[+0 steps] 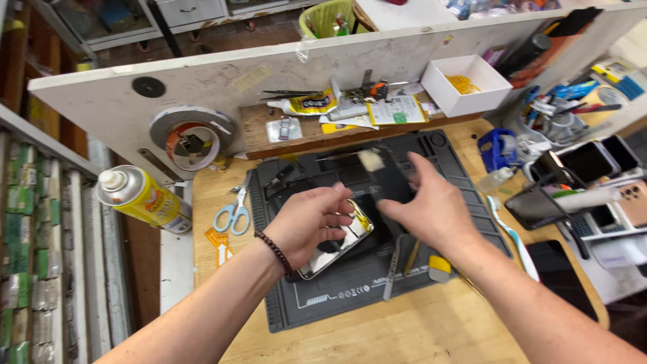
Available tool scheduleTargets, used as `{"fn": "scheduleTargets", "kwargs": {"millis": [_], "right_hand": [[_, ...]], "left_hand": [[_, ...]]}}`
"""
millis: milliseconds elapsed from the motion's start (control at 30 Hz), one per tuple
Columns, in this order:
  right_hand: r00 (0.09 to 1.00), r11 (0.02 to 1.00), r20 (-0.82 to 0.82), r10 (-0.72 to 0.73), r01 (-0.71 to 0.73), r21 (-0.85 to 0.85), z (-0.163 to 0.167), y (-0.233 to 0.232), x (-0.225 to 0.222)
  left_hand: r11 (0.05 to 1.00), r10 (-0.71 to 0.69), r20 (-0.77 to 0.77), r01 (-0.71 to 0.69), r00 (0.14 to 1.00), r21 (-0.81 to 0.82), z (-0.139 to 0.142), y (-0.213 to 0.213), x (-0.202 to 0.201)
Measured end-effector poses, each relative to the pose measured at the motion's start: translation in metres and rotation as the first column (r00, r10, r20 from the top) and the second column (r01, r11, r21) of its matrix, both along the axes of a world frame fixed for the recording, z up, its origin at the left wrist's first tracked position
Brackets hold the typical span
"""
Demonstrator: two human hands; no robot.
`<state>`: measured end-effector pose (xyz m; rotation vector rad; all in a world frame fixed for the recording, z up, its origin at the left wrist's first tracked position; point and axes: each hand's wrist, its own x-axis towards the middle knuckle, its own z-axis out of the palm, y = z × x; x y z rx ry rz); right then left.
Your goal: The person works on a disassembled smartphone at a repair bench. They cut and apply adhesive tape to the phone's midframe, press the frame together, then spray cleaning solution and scrub the phone housing with a toothbrush, wiping it by hand before setting it down.
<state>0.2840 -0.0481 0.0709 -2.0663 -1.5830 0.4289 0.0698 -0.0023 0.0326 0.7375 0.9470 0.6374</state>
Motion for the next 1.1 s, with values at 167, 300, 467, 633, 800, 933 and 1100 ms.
{"fn": "scheduleTargets", "kwargs": {"millis": [167, 300, 467, 633, 800, 933, 1100], "right_hand": [[0.994, 0.99, -0.051, 0.092, -0.086, 0.112, 0.025, -0.021, -0.037], [0.97, 0.989, -0.198, 0.142, -0.129, 0.078, 0.037, -0.022, -0.046], [0.51, 0.99, -0.857, -0.072, -0.069, -0.125, 0.046, -0.002, -0.025], [0.367, 0.976, -0.924, -0.103, -0.142, -0.165, 0.039, 0.008, -0.021], [0.356, 0.979, -0.928, -0.113, -0.121, -0.166, 0.04, 0.004, -0.025], [0.359, 0.983, -0.928, -0.095, -0.116, -0.145, 0.042, 0.001, -0.023], [0.328, 0.987, -0.941, -0.08, -0.104, -0.12, 0.039, -0.004, -0.018]], "left_hand": [[0.998, 0.067, 0.282, -0.067, 0.957, -0.008, 0.01, -0.013, 0.009], [0.991, 0.097, 0.245, -0.115, 0.965, 0.063, 0.017, -0.013, -0.001], [0.997, 0.073, 0.305, -0.073, 0.949, -0.011, 0.024, -0.006, -0.028], [0.998, 0.031, 0.385, -0.008, 0.922, -0.061, 0.029, -0.005, -0.039], [0.999, 0.009, 0.378, 0.004, 0.926, -0.035, 0.033, -0.006, -0.041], [0.999, -0.006, 0.379, 0.021, 0.925, -0.036, 0.035, -0.006, -0.038], [1.0, 0.008, 0.381, -0.004, 0.925, -0.011, 0.039, -0.008, -0.032]]}}
